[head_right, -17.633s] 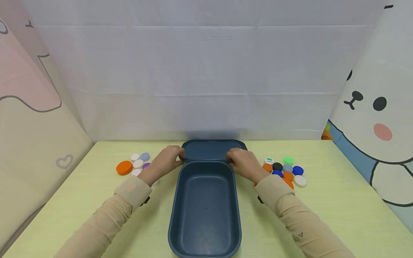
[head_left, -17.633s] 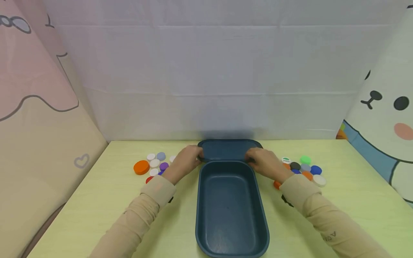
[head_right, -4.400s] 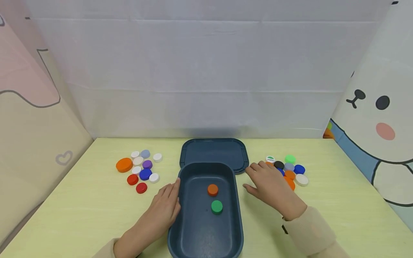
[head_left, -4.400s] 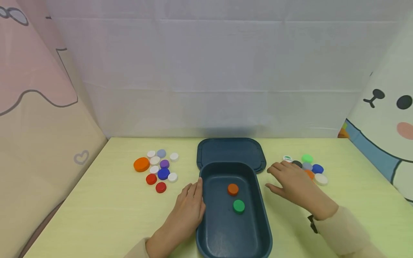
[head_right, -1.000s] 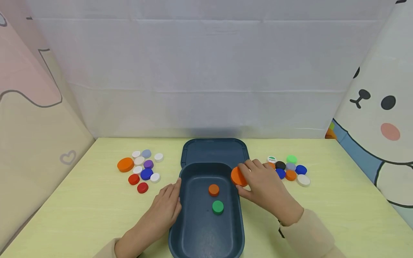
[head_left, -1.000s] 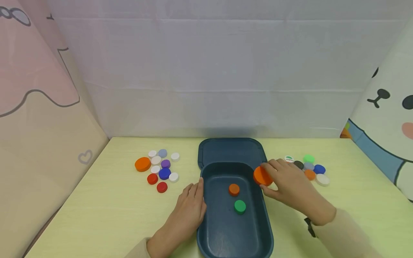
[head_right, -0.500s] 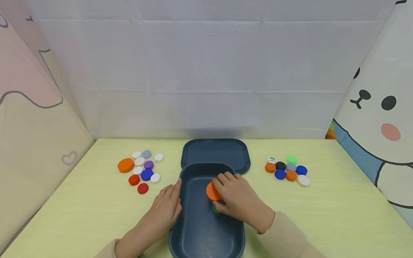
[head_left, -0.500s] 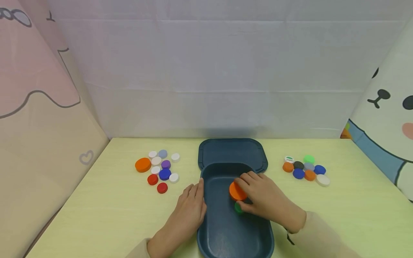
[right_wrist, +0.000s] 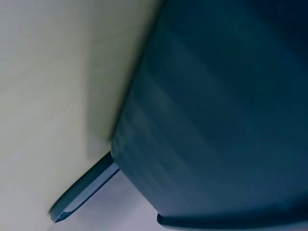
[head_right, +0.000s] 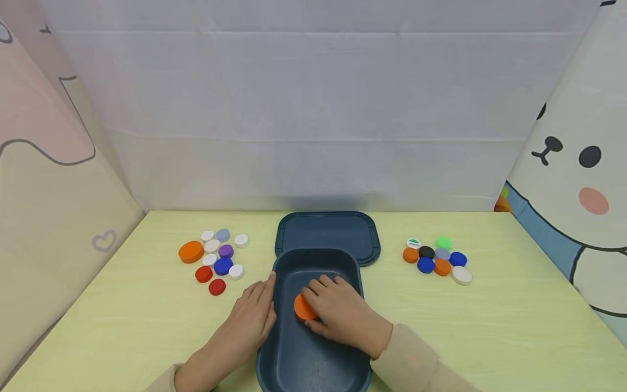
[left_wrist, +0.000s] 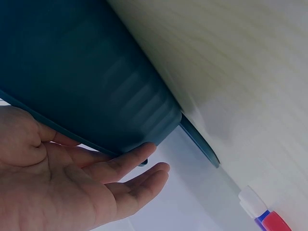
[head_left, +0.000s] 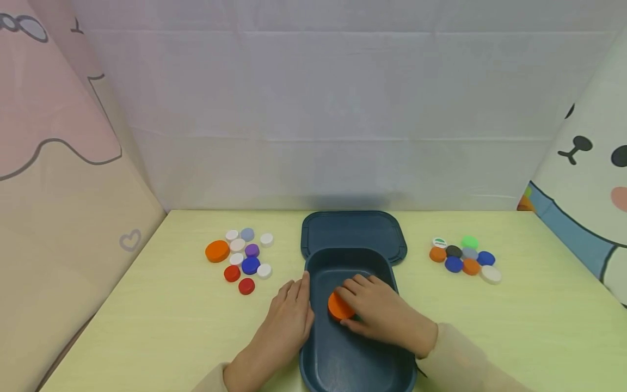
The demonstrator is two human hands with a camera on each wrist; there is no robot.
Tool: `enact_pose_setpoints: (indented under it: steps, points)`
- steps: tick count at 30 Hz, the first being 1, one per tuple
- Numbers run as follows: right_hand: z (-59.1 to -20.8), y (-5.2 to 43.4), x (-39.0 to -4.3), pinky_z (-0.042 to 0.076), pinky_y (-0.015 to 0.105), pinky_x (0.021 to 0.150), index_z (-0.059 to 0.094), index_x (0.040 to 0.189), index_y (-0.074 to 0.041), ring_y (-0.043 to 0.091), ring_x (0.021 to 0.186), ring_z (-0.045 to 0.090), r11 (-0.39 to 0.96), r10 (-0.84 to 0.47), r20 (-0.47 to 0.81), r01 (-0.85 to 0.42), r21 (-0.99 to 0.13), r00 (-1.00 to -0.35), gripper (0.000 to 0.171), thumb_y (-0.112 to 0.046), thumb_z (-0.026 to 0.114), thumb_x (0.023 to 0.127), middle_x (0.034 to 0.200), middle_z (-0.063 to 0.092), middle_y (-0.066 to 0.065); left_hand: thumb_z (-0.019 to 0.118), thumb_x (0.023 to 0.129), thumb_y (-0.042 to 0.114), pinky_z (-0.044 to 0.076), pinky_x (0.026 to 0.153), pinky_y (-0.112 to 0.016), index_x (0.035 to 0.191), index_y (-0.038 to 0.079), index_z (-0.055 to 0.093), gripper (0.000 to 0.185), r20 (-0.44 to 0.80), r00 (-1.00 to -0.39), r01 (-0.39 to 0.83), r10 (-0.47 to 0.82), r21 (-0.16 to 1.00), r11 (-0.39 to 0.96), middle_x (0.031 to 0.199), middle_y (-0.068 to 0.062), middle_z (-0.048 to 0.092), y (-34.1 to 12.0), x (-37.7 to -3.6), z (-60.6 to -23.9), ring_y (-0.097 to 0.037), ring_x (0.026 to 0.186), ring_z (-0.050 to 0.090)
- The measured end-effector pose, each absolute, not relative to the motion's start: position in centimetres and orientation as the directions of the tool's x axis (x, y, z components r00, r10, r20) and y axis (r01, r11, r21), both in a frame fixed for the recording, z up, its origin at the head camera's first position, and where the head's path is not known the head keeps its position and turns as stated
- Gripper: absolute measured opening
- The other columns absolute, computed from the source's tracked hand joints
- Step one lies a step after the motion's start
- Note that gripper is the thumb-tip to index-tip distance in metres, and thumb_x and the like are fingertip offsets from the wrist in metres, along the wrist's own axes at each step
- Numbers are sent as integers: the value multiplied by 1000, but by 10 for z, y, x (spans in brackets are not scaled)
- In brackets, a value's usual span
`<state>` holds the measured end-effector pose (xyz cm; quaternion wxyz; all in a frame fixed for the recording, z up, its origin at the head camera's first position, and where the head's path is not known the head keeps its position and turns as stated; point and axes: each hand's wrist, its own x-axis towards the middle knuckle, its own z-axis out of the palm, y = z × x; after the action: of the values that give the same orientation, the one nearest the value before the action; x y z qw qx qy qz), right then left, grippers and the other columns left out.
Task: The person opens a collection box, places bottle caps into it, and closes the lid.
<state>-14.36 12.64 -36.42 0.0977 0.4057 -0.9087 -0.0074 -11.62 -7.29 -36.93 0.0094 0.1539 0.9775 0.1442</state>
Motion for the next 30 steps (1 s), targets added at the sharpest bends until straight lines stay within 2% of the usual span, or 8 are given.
enact_pose_setpoints:
  steps: [5, 18, 25, 30]
  points:
    - [-368, 123, -143, 47, 33, 83, 57, 117, -15, 16, 96, 53, 668, -743, 118, -741, 69, -659, 48, -46, 62, 81, 109, 61, -1, 43, 93, 23, 36, 103, -46, 143, 4, 25, 57, 22, -952, 299, 306, 285, 911, 140, -12, 42, -73, -116, -370, -33, 126, 38]
    - [-372, 126, -145, 47, 32, 80, 58, 114, -15, 16, 94, 51, 662, -749, 85, -745, 80, -657, 48, -47, 65, 79, 104, 62, -2, 43, 93, 24, 36, 103, -46, 144, 4, 25, 57, 22, -953, 295, 301, 277, 915, 140, -11, 42, -73, -117, -370, -32, 126, 38]
    - [-371, 128, -145, 46, 32, 80, 59, 113, -15, 16, 94, 52, 665, -746, 111, -742, 83, -656, 49, -50, 65, 78, 103, 62, -2, 43, 94, 24, 36, 103, -46, 144, 5, 25, 56, 16, -953, 293, 301, 285, 913, 140, -11, 42, -73, -116, -370, -32, 127, 38]
    - [-367, 131, -146, 46, 32, 79, 61, 110, -17, 15, 92, 53, 676, -732, 182, -733, 74, -656, 46, -51, 61, 80, 101, 63, -3, 42, 94, 24, 35, 104, -46, 144, 6, 24, 57, 6, -954, 288, 299, 292, 912, 141, -11, 41, -73, -116, -370, -32, 128, 37]
